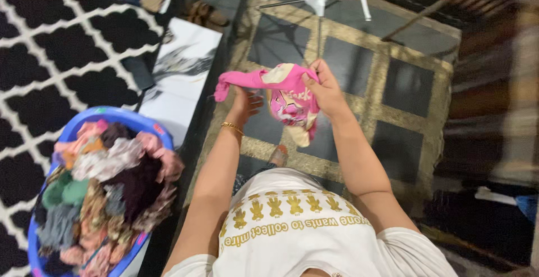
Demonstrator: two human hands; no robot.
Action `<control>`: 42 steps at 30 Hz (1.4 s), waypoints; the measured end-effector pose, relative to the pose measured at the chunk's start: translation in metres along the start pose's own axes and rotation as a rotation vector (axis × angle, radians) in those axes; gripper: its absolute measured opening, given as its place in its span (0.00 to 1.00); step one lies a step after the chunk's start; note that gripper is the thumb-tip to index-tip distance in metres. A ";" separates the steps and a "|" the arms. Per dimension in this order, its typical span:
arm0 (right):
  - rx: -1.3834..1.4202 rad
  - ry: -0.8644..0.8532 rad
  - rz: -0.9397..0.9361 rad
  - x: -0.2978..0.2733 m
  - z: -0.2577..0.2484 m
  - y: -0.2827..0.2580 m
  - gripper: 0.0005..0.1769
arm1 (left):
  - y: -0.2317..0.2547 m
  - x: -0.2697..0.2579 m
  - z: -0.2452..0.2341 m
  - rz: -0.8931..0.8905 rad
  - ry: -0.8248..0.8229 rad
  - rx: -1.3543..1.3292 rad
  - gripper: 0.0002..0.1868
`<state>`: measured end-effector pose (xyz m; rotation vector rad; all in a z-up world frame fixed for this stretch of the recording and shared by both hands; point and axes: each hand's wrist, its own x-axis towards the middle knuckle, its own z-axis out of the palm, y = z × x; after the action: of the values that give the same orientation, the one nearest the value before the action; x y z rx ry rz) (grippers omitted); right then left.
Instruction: The person takes various items of clothing from a plastic basket and hangs them on a multi-arm laundry rack by hand.
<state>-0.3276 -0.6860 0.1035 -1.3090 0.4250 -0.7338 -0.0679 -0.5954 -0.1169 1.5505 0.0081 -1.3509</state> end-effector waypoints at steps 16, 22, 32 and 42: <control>-1.290 0.499 0.111 -0.002 -0.175 -0.041 0.15 | 0.180 -0.076 0.157 0.644 -0.240 0.115 0.29; -1.040 0.184 0.008 0.017 -0.204 -0.059 0.25 | 0.198 -0.058 0.166 0.646 -0.237 0.732 0.32; -0.106 0.163 0.081 0.070 -0.219 -0.042 0.08 | 0.249 -0.014 0.160 0.398 -0.677 -0.421 0.31; -1.319 1.046 0.165 0.118 -0.199 0.025 0.11 | 0.292 0.038 0.164 0.233 -0.566 0.050 0.35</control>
<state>-0.3698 -0.9074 0.0476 -1.9324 2.0921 -0.9941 -0.0018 -0.8634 0.0758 1.1211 -0.5432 -1.5603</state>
